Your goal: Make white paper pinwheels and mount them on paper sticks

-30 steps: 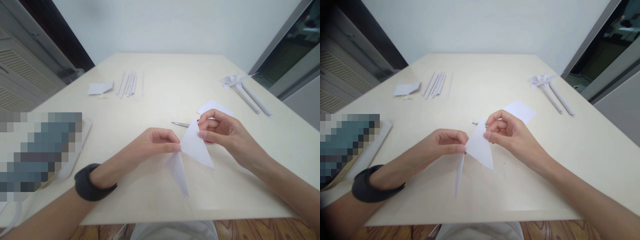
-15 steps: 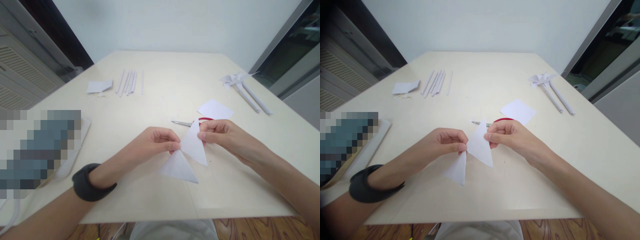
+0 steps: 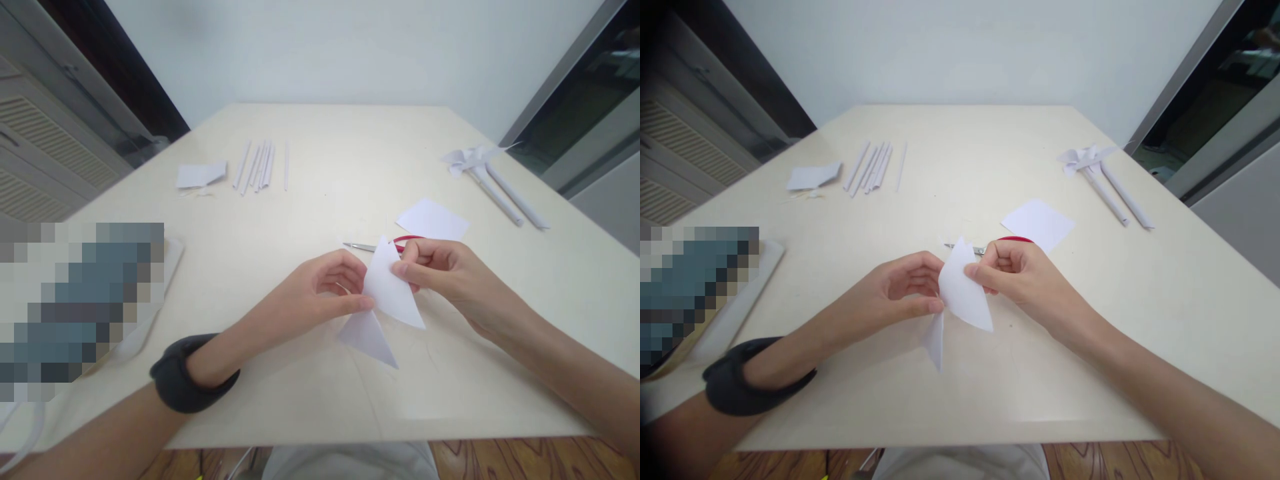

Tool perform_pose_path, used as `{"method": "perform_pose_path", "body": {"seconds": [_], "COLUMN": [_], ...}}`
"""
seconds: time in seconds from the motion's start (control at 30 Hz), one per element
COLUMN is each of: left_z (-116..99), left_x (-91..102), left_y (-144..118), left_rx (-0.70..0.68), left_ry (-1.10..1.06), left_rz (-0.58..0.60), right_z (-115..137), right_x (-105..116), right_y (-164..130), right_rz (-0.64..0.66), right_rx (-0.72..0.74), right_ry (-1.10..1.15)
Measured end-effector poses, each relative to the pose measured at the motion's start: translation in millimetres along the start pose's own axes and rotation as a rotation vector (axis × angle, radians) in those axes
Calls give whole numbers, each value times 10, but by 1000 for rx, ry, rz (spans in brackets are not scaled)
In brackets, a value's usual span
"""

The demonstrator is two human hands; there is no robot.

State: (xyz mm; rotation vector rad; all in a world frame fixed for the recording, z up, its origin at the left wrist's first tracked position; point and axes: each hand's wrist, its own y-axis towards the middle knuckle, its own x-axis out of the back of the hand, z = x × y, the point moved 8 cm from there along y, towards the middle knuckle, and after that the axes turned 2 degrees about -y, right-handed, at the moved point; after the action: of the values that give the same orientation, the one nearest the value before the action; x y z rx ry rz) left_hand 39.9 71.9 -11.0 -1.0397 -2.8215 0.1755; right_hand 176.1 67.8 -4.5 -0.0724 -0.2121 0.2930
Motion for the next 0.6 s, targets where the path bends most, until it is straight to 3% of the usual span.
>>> {"method": "perform_pose_path", "body": {"seconds": [0.13,0.23,0.4,0.6], "left_z": [83,104,98,112], "left_x": [-28,-64,-64,-125], "left_y": [1,-9,-15,4], "left_rx": [36,65,72,108], "left_ry": [-113,-177,-212,-228], "left_rz": [39,95,84,118], "right_z": [52,51,-49,6], "right_x": [-51,-137,-274,-422], "right_y": [-33,-42,-54,-102], "right_rz": [20,119,268,419], "right_rx": [36,43,-55,-48], "right_ry": [38,180,433,463]}}
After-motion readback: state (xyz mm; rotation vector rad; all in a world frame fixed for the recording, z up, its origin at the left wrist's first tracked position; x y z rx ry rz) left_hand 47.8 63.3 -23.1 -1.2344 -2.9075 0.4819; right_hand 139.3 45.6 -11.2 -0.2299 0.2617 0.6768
